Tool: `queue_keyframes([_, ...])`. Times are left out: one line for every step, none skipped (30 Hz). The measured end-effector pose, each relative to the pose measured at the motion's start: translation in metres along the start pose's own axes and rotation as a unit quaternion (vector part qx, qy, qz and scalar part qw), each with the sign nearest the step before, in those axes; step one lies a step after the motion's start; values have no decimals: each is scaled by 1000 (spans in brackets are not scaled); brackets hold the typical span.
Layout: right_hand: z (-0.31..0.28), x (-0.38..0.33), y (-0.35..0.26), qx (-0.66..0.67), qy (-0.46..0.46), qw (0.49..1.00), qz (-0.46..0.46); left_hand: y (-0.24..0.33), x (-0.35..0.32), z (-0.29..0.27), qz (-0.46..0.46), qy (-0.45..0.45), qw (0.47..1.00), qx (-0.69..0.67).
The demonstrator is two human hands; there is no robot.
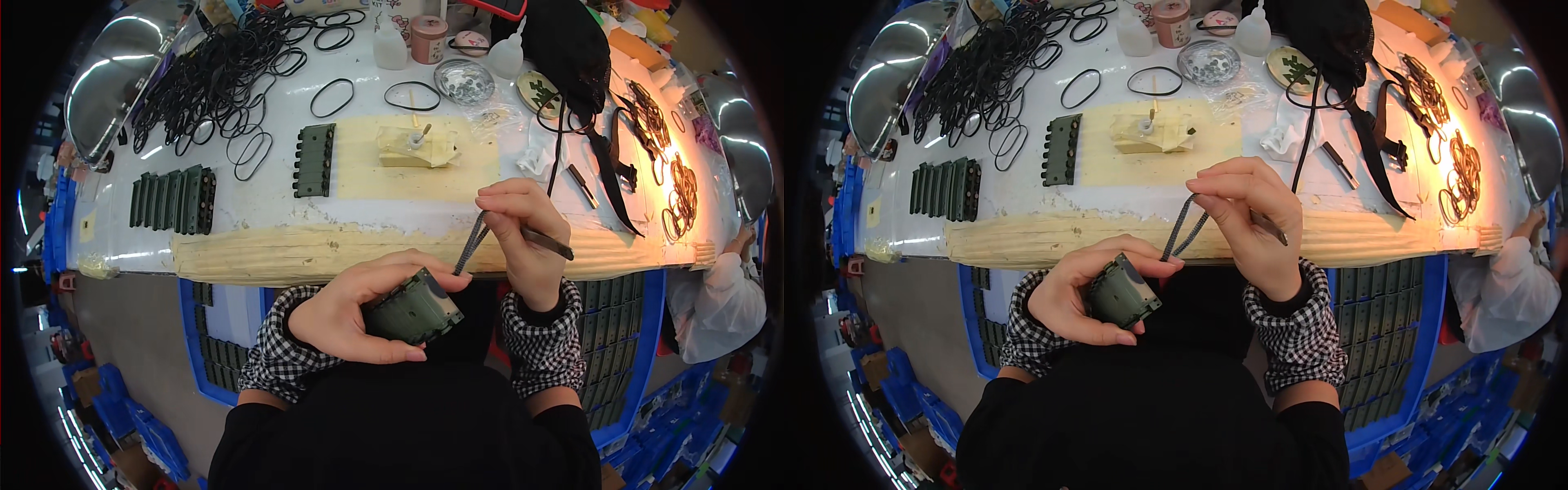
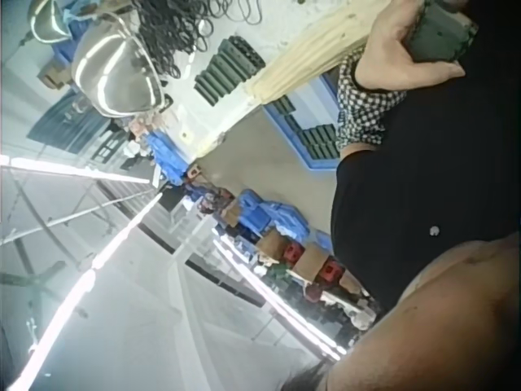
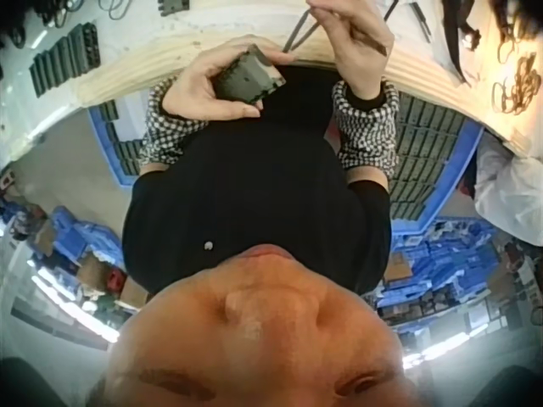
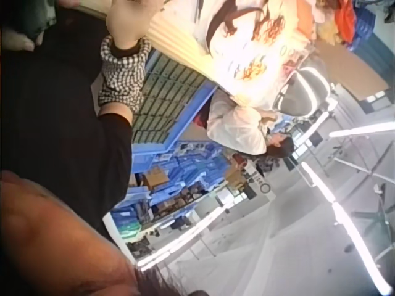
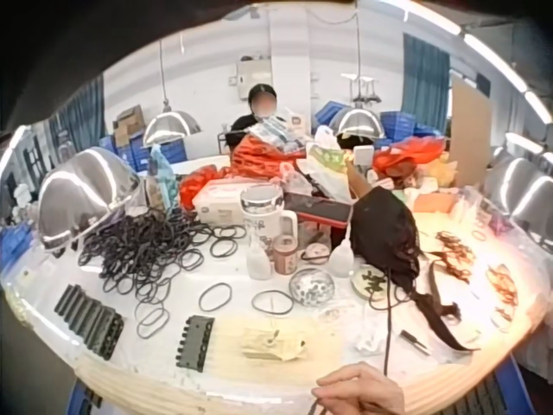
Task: Assembling small green plastic components using tweezers and a metal pick on a factory workbench.
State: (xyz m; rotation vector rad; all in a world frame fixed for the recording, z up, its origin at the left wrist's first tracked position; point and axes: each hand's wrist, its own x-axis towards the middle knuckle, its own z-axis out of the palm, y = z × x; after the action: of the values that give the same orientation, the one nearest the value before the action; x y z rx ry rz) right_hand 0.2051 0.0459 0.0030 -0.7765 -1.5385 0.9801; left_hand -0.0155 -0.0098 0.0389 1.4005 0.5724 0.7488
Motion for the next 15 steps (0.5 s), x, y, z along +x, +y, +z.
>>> queue_keyframes([0, -1, 1, 11, 0, 1000, 6, 0, 1, 1, 19, -2, 999, 35])
queue_keyframes([0, -1, 1, 22, 1, 1000, 12, 0, 2, 1, 28, -4, 998, 56])
queue_keyframes([0, -1, 1, 24, 1, 1000, 14, 1, 3, 0, 37, -6, 996, 76])
queue_keyframes([0, -1, 0, 27, 2, 1000, 16, 1, 4, 0, 46, -8, 994, 96])
queue_keyframes([0, -1, 0, 29, 2, 999, 18, 1, 3, 1, 38, -4, 995, 87])
queue_keyframes([-1, -2, 0, 27, 3, 999, 18, 1, 2, 1, 30, -2, 997, 77])
queue_keyframes([-1, -2, 1, 24, 3, 1000, 18, 1, 1, 1, 22, 1, 997, 67])
queue_keyframes([-1, -2, 1, 22, 3, 1000, 18, 1, 2, 1, 38, -2, 995, 88])
queue_keyframes([-1, -2, 2, 14, 4, 1000, 12, 1, 3, -1, 54, -4, 993, 108])
queue_keyframes([-1, -1, 3, 6, 6, 1000, 6, 1, 3, -1, 70, -7, 989, 128])
queue_keyframes([-1, -1, 3, -2, 7, 1000, 0, 3, 1, 1, 28, 22, 999, 38])
queue_keyframes([-2, -2, 1, -8, 1, 999, 34, 6, -2, 4, -14, 51, 997, -53])
queue_keyframes([-4, -3, -3, -14, -5, 998, 68, 8, -4, 5, -56, 80, 985, -143])
queue_keyframes([-5, -4, -8, -20, -11, 995, 102, 1, -7, 1, -34, 112, 973, -200])
queue_keyframes([-5, -5, -11, -5, -24, 990, 137, -8, -8, -4, 0, 120, 961, -248])
